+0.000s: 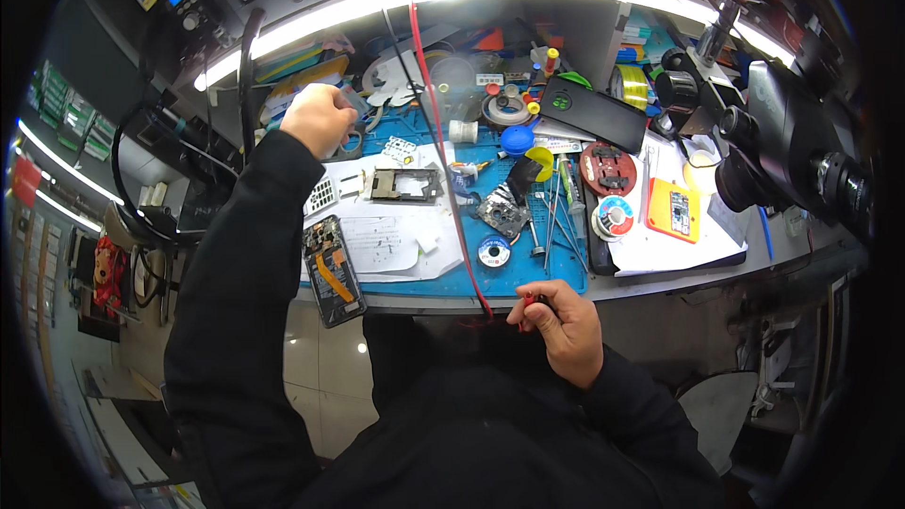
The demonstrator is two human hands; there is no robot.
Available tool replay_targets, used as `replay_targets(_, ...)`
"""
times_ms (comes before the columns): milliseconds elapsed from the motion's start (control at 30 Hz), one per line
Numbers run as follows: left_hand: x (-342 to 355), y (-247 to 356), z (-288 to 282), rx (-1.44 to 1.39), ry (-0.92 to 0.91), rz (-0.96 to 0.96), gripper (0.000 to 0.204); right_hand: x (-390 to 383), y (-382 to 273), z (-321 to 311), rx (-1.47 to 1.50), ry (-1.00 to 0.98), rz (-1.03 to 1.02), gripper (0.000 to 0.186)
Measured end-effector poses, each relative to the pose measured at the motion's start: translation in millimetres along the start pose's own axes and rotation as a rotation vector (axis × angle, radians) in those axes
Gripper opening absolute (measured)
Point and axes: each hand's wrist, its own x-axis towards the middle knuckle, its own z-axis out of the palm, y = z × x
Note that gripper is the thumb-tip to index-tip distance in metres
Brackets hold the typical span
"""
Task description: The person uses a multimeter to test points on a disassembled mobile phone motherboard. They connect the probes to various contacts on the board, observe the meter readings, and adjust the probe positions while the phone remains open on the workbench.
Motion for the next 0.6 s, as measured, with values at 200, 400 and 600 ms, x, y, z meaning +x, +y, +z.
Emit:
replay_targets(200,-161,69,-31,-0.212,-0.196,0.181,0.015,0,-15,5,-0.175,-0.061,-0.200,0.017)
replay_targets(400,-254,87,58,-0.986,-0.515,0.348,0.007,-4,-22,21,-0.244,-0.110,-0.366,0.020)
replay_targets(600,-296,68,103,-1.117,-0.414,0.384,0.006,-18,-26,32,-0.387,-0.144,-0.421,0.018)
